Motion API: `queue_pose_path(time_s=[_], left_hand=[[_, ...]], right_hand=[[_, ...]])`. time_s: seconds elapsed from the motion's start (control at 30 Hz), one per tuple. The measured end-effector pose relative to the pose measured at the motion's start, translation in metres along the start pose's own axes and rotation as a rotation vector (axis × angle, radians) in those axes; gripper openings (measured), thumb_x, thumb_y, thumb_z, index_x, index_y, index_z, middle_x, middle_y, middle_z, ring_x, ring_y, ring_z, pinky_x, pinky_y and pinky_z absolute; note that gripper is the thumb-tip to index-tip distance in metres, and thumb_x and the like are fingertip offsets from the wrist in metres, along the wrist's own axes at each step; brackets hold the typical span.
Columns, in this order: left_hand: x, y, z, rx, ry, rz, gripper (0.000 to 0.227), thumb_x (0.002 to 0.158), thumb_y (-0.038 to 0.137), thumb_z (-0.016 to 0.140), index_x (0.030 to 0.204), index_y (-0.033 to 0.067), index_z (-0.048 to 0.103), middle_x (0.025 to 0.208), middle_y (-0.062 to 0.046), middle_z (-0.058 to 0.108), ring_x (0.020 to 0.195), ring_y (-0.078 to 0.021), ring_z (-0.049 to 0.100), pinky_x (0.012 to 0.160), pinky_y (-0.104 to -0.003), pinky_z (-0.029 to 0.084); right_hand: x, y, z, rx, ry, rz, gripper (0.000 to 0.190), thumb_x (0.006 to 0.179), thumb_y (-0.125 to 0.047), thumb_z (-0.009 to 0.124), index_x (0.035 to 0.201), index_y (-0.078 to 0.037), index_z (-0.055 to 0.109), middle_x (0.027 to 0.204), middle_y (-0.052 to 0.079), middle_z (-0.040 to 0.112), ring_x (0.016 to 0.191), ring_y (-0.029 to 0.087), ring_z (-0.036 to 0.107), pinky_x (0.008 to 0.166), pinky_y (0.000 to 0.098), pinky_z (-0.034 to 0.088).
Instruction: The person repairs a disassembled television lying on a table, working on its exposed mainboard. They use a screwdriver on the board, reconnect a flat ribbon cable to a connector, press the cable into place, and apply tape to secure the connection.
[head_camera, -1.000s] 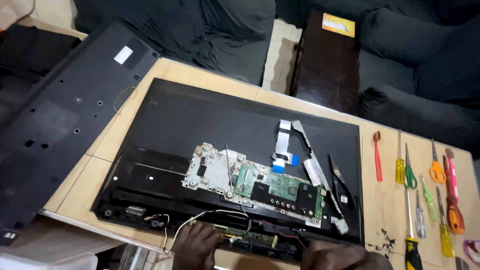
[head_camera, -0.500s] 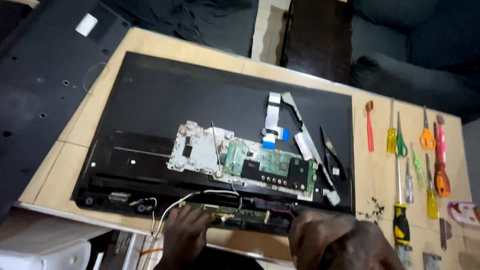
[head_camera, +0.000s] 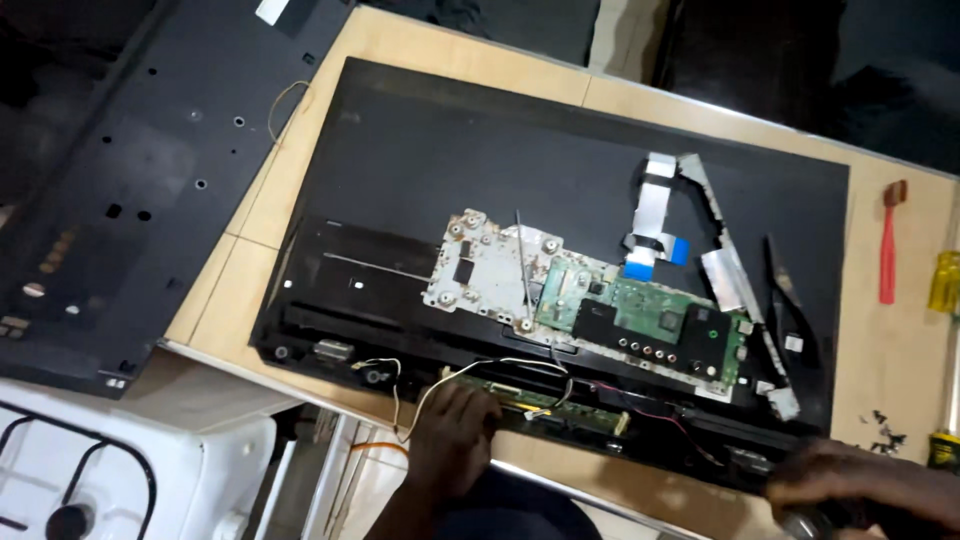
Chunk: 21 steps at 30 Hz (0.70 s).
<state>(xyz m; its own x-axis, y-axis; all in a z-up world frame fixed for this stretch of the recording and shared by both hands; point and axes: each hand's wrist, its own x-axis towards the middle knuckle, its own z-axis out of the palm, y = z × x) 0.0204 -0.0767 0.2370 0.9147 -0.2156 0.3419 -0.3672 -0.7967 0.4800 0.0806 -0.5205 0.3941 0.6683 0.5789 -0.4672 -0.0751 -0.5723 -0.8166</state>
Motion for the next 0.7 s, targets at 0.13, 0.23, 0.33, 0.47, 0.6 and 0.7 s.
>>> queue_pose_path(time_s=[0.13, 0.23, 0.33, 0.47, 0.6, 0.7], left_hand=[[0.004, 0.005, -0.003, -0.042, -0.058, -0.040, 0.027, 0.071, 0.004, 0.068, 0.093, 0.0180, 0.061, 0.089, -0.002, 0.063, 0.088, -0.0283, 0.057, 0.078, -0.042, 0.043], [0.003, 0.004, -0.004, -0.028, -0.089, -0.002, 0.033, 0.069, 0.004, 0.073, 0.097, 0.0197, 0.064, 0.091, 0.000, 0.064, 0.090, -0.0277, 0.056, 0.081, -0.042, 0.044], [0.005, 0.004, -0.012, -0.064, -0.094, 0.087, 0.047, 0.060, 0.000, 0.071, 0.102, 0.0206, 0.064, 0.091, 0.000, 0.058, 0.088, -0.0281, 0.051, 0.080, -0.042, 0.042], [0.013, 0.008, -0.022, -0.009, -0.087, 0.176, 0.037, 0.071, 0.008, 0.069, 0.105, 0.0237, 0.066, 0.089, 0.000, 0.050, 0.086, -0.0263, 0.049, 0.080, -0.041, 0.042], [0.004, 0.001, -0.013, 0.033, -0.265, 0.184, 0.075, 0.049, 0.010, 0.084, 0.120, 0.0246, 0.066, 0.097, 0.001, 0.056, 0.095, -0.0294, 0.050, 0.085, -0.045, 0.040], [0.008, 0.006, -0.018, -0.037, -0.289, 0.121, 0.072, 0.046, 0.005, 0.080, 0.113, 0.0218, 0.063, 0.098, 0.002, 0.057, 0.095, -0.0288, 0.048, 0.079, -0.042, 0.040]], right_hand=[[0.006, -0.008, 0.035, 0.020, 0.296, 0.083, 0.047, 0.078, -0.028, 0.079, 0.119, -0.009, 0.089, 0.098, 0.005, 0.085, 0.071, 0.012, 0.074, 0.068, 0.0334, 0.055], [0.012, -0.019, 0.054, -0.375, 0.433, 0.224, 0.038, 0.070, -0.036, 0.082, 0.107, -0.030, 0.094, 0.112, -0.009, 0.093, 0.109, 0.005, 0.085, 0.093, 0.0257, 0.059], [0.020, -0.029, 0.059, -0.490, 0.344, 0.495, 0.041, 0.069, -0.042, 0.086, 0.109, -0.043, 0.090, 0.116, -0.021, 0.089, 0.109, -0.003, 0.085, 0.093, 0.0205, 0.061], [0.033, -0.065, 0.073, -0.670, 0.255, 0.787, 0.041, 0.068, -0.058, 0.084, 0.109, -0.058, 0.083, 0.118, -0.035, 0.081, 0.102, -0.010, 0.086, 0.085, 0.0187, 0.073], [0.040, -0.078, 0.083, -0.774, 0.232, 0.697, 0.040, 0.069, -0.064, 0.078, 0.110, -0.069, 0.077, 0.117, -0.039, 0.077, 0.103, -0.010, 0.082, 0.079, 0.0232, 0.070], [0.054, -0.096, 0.088, -0.864, 0.046, 0.914, 0.045, 0.077, -0.074, 0.066, 0.121, -0.079, 0.060, 0.127, -0.046, 0.065, 0.104, -0.012, 0.082, 0.077, 0.0179, 0.069]])
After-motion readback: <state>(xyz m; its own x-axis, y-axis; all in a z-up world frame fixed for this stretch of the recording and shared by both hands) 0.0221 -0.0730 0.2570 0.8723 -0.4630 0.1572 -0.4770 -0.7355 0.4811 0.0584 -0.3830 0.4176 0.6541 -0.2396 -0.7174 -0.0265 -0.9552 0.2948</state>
